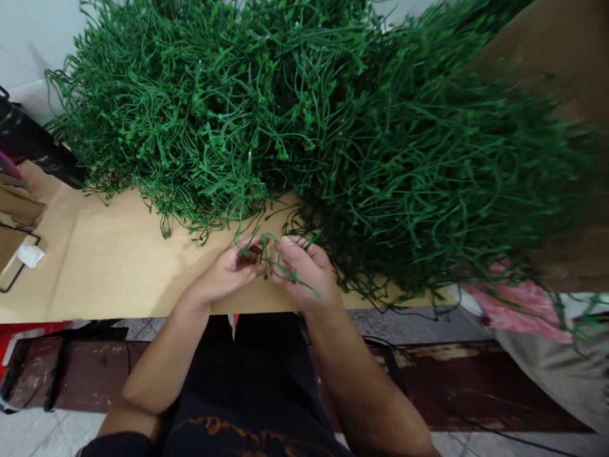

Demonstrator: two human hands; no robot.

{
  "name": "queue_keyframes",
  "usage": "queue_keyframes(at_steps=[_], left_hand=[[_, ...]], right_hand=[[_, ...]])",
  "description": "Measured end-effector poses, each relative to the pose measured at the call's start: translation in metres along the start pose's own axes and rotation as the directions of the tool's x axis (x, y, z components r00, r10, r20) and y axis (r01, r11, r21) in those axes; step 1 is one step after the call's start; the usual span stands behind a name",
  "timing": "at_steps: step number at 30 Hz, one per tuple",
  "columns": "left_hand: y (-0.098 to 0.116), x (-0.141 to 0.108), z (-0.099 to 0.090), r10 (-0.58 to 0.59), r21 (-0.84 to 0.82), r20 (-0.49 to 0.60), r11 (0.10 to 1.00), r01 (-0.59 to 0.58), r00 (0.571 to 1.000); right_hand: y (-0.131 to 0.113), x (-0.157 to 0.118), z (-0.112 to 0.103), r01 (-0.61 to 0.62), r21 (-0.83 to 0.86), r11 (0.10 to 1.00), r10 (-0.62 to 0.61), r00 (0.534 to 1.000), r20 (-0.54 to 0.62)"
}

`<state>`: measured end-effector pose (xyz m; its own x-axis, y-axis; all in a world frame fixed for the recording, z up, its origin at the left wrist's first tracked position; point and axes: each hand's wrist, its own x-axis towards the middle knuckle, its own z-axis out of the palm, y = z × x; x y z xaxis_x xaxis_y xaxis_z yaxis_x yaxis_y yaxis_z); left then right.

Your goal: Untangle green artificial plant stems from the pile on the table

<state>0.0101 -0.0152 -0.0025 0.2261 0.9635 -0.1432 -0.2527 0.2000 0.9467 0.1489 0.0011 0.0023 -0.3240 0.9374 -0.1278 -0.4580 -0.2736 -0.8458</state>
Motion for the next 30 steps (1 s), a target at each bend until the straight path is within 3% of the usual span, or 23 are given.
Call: queue_keyframes(at_steps=[3,8,15,19,23,27,30], left_hand=[[-0.001,0.004,0.003,-0.004,0.010,-0.050,1.000,0.005,0.999],[0.004,0.005,0.002,0.095,0.066,-0.213,0.994,-0.083,0.972],[0.006,0.004,0.002,0.030,0.044,-0.122,0.999,-0.024,0.992],[0.006,0.002,0.001,-0.069,-0.072,-0.165,0.996,0.058,0.984],[0.002,0.001,-0.001,-0.122,-0.069,-0.179,0.991,0.111,0.976],[-0.001,0.003,-0.001,-0.080,-0.003,-0.126,0.997,0.080,0.989],[-0.002,0.005,0.000,0.010,0.121,-0.075,0.993,-0.001,0.997]], right_hand=[[0.006,-0.001,0.002,-0.041,-0.017,0.999,0.042,0.999,0.035],[0.008,-0.001,0.005,-0.085,-0.050,0.995,0.085,0.996,-0.003],[0.011,-0.001,0.005,-0.104,-0.036,0.994,0.104,0.995,-0.002],[0.015,-0.001,0.003,-0.081,-0.056,0.995,0.080,0.997,-0.019],[0.016,-0.001,0.003,-0.072,-0.061,0.996,0.070,0.997,-0.034],[0.017,0.001,0.002,-0.081,-0.074,0.994,0.079,0.996,-0.033],[0.017,0.003,0.003,-0.011,-0.189,0.982,0.005,0.999,-0.033]])
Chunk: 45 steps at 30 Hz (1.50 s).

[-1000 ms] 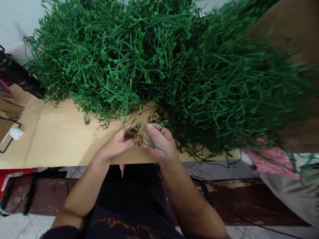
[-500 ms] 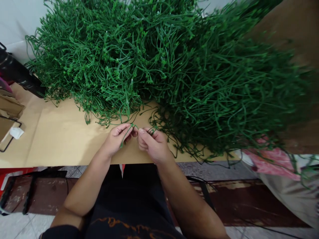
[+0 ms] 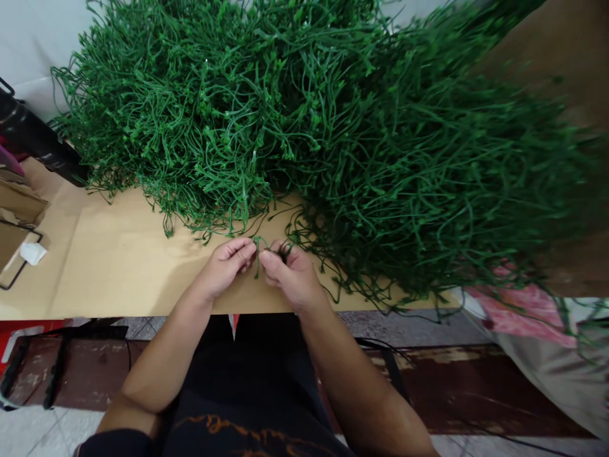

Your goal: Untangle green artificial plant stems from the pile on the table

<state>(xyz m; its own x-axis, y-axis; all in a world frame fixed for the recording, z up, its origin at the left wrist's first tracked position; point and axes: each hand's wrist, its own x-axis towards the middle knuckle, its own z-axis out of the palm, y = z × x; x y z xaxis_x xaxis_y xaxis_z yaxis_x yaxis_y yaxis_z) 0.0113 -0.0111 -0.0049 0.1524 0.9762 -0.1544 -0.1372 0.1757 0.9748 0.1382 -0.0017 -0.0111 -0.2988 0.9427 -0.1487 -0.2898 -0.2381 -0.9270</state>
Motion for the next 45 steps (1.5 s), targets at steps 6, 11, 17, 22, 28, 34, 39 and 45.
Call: queue_keyframes(at_steps=[6,11,17,22,28,34,39,45], left_hand=[[-0.002,0.002,0.002,0.125,0.271,-0.033,0.956,-0.111,0.992],[-0.002,0.001,-0.002,0.126,0.254,-0.023,0.960,-0.117,0.992],[-0.002,-0.002,-0.003,0.071,0.178,0.007,0.982,-0.071,0.997],[0.003,-0.004,0.001,0.075,0.212,-0.014,0.975,-0.071,0.997],[0.003,-0.006,0.002,0.072,0.273,-0.004,0.959,-0.069,0.997],[0.003,-0.017,0.009,0.078,0.368,0.125,0.922,-0.119,0.989],[0.001,-0.030,0.008,0.114,0.408,0.108,0.901,-0.149,0.988],[0.002,-0.044,0.002,0.115,0.410,0.057,0.903,-0.128,0.992]], right_hand=[[0.002,0.000,-0.002,0.136,-0.323,0.937,-0.136,0.990,0.023],[0.006,0.000,-0.010,0.179,-0.464,0.868,-0.153,0.984,0.094],[0.010,0.000,-0.019,0.175,-0.302,0.937,-0.155,0.984,0.092],[0.005,-0.004,-0.018,0.020,0.062,0.998,-0.028,0.992,0.123],[-0.001,0.002,-0.011,-0.085,0.174,0.981,0.091,0.996,-0.026],[0.011,0.010,-0.012,0.031,-0.059,0.998,-0.038,0.991,-0.126],[0.014,0.009,-0.008,0.079,-0.239,0.968,-0.097,0.993,-0.067],[0.012,0.008,0.008,0.044,-0.221,0.974,-0.050,0.998,-0.024]])
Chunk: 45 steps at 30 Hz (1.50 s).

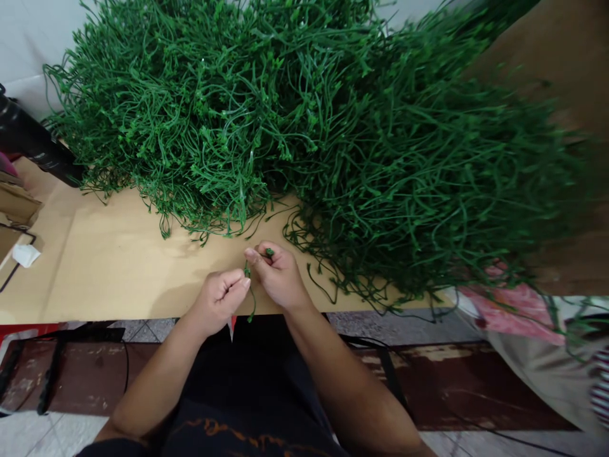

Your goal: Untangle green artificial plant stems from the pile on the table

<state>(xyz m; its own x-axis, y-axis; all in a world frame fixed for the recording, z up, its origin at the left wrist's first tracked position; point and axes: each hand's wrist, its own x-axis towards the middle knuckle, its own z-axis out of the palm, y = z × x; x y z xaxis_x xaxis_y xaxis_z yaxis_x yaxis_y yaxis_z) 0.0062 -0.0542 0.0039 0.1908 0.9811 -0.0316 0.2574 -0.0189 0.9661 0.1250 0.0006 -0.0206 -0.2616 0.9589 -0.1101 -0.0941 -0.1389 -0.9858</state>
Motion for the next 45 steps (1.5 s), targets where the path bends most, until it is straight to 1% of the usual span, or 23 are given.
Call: queue_keyframes(at_steps=[3,5,7,8,10,12,13,15,19,22,24,29,32,35,37,40,42,45], left_hand=[[0.003,-0.002,-0.004,-0.033,-0.005,-0.031,0.999,0.032,0.999],[0.004,-0.001,-0.007,-0.067,-0.010,-0.046,0.998,0.067,0.997],[0.005,0.001,-0.012,-0.078,0.013,-0.050,0.997,0.078,0.996],[0.004,0.003,-0.014,-0.064,0.053,-0.061,0.996,0.067,0.996],[0.001,0.006,-0.018,0.004,0.180,-0.115,0.983,0.017,0.993],[-0.003,0.009,-0.019,0.088,0.299,-0.179,0.954,-0.031,0.980],[-0.005,0.010,-0.019,0.120,0.332,-0.197,0.942,-0.049,0.973],[-0.009,0.012,-0.018,0.155,0.342,-0.211,0.937,-0.076,0.965],[-0.012,0.015,-0.013,0.165,0.306,-0.239,0.948,-0.087,0.957],[-0.011,0.019,-0.012,0.169,0.318,-0.284,0.945,-0.074,0.944],[-0.011,0.022,-0.012,0.176,0.342,-0.294,0.937,-0.069,0.939],[-0.011,0.024,-0.014,0.200,0.393,-0.274,0.916,-0.080,0.941],[-0.012,0.023,-0.015,0.209,0.426,-0.260,0.901,-0.083,0.943],[-0.011,0.021,-0.014,0.199,0.486,-0.210,0.871,-0.074,0.957],[-0.009,0.020,-0.013,0.182,0.538,-0.163,0.840,-0.067,0.970],[-0.004,0.018,-0.012,0.162,0.574,-0.099,0.815,-0.077,0.982],[-0.002,0.016,-0.011,0.146,0.549,-0.051,0.830,-0.095,0.988],[-0.001,0.013,-0.012,0.093,0.484,0.014,0.871,-0.088,0.996]], right_hand=[[0.001,0.003,0.003,0.000,0.052,0.999,0.001,1.000,-0.020],[0.002,0.005,0.002,-0.012,0.140,0.990,0.018,0.999,-0.036],[0.002,0.006,0.000,-0.062,0.247,0.967,0.066,0.998,-0.008],[0.002,0.005,-0.001,-0.092,0.291,0.952,0.090,0.996,0.020],[0.000,0.004,-0.002,-0.129,0.333,0.934,0.113,0.991,0.067],[-0.002,0.002,-0.003,-0.131,0.338,0.932,0.106,0.990,0.089],[-0.002,0.001,-0.003,-0.130,0.334,0.933,0.103,0.990,0.096],[-0.004,0.000,-0.003,-0.136,0.334,0.933,0.104,0.988,0.113],[-0.005,-0.001,-0.004,-0.137,0.331,0.934,0.098,0.986,0.135],[-0.003,-0.002,-0.004,-0.112,0.277,0.954,0.081,0.989,0.124],[0.000,-0.003,-0.004,-0.092,0.237,0.967,0.066,0.991,0.119],[0.005,-0.003,-0.004,-0.003,0.178,0.984,-0.016,0.995,0.102],[0.002,-0.003,-0.003,0.041,0.094,0.995,-0.047,0.996,0.072],[-0.002,-0.004,0.000,0.075,-0.034,0.997,-0.073,0.995,0.061],[-0.003,-0.005,0.002,0.107,-0.089,0.990,-0.102,0.993,0.060],[-0.001,-0.006,0.003,0.143,-0.096,0.985,-0.139,0.989,0.044],[0.001,-0.007,0.004,0.148,-0.084,0.985,-0.146,0.989,0.026],[0.003,-0.007,0.003,0.110,-0.064,0.992,-0.109,0.994,0.021]])
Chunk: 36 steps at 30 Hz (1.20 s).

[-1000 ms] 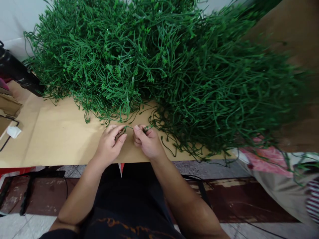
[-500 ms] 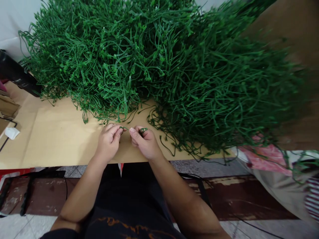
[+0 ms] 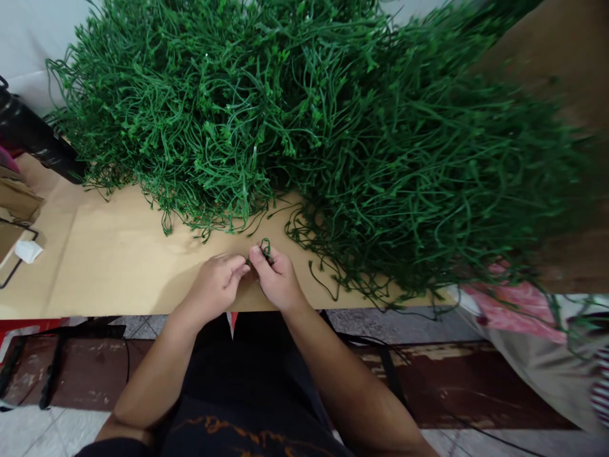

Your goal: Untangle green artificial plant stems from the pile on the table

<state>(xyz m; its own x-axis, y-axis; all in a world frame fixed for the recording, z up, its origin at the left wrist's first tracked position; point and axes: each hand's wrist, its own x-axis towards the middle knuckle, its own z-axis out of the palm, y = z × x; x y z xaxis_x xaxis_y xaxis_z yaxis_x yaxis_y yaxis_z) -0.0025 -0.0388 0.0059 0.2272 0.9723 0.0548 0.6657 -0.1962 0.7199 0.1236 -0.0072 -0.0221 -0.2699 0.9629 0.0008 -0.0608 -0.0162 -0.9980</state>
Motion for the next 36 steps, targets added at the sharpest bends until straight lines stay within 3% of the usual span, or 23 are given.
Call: queue_keyframes(at_steps=[9,13,16,18,20,21,22,24,25,27,32,36], left_hand=[[0.001,-0.008,-0.004,0.098,-0.193,0.082,0.978,-0.081,0.992],[-0.002,-0.014,-0.004,0.123,-0.284,0.097,0.954,-0.091,0.988],[0.007,-0.021,-0.001,0.163,-0.332,0.123,0.936,-0.114,0.979],[0.023,-0.025,0.002,0.376,-0.418,0.240,0.872,-0.255,0.895],[0.039,-0.027,0.002,0.683,-0.561,0.362,0.703,-0.437,0.634],[0.044,-0.027,0.001,0.723,-0.572,0.371,0.672,-0.470,0.583],[0.046,-0.026,-0.002,0.718,-0.569,0.340,0.671,-0.476,0.607],[0.042,-0.023,-0.010,0.399,-0.447,0.155,0.844,-0.296,0.904],[0.036,-0.021,-0.015,0.203,-0.407,0.024,0.896,-0.175,0.979],[0.026,-0.017,-0.020,-0.006,-0.351,-0.168,0.935,-0.054,0.986],[0.023,-0.011,0.001,0.103,-0.140,-0.296,0.979,-0.150,0.950],[0.024,-0.007,0.018,0.015,-0.179,-0.401,0.979,-0.094,0.916]], right_hand=[[0.003,-0.002,0.000,-0.183,0.176,0.967,0.165,0.980,0.113],[0.000,-0.008,0.003,-0.163,0.147,0.976,0.145,0.982,0.123],[0.003,-0.005,0.005,-0.126,0.128,0.984,0.110,0.986,0.124],[0.006,0.002,0.007,-0.131,0.157,0.979,0.122,0.990,0.068],[0.007,0.011,0.007,-0.155,0.210,0.965,0.162,0.987,-0.015],[0.006,0.014,0.006,-0.178,0.248,0.952,0.195,0.980,-0.046],[0.005,0.016,0.006,-0.205,0.289,0.935,0.231,0.971,-0.058],[-0.001,0.015,0.003,-0.262,0.376,0.889,0.297,0.954,-0.038],[-0.005,0.012,0.002,-0.288,0.411,0.865,0.321,0.947,-0.012],[-0.010,0.003,0.001,-0.330,0.446,0.832,0.344,0.938,0.052],[-0.011,-0.014,0.007,-0.361,0.526,0.770,0.352,0.928,0.122],[-0.009,-0.019,0.011,-0.402,0.582,0.707,0.388,0.908,0.157]])
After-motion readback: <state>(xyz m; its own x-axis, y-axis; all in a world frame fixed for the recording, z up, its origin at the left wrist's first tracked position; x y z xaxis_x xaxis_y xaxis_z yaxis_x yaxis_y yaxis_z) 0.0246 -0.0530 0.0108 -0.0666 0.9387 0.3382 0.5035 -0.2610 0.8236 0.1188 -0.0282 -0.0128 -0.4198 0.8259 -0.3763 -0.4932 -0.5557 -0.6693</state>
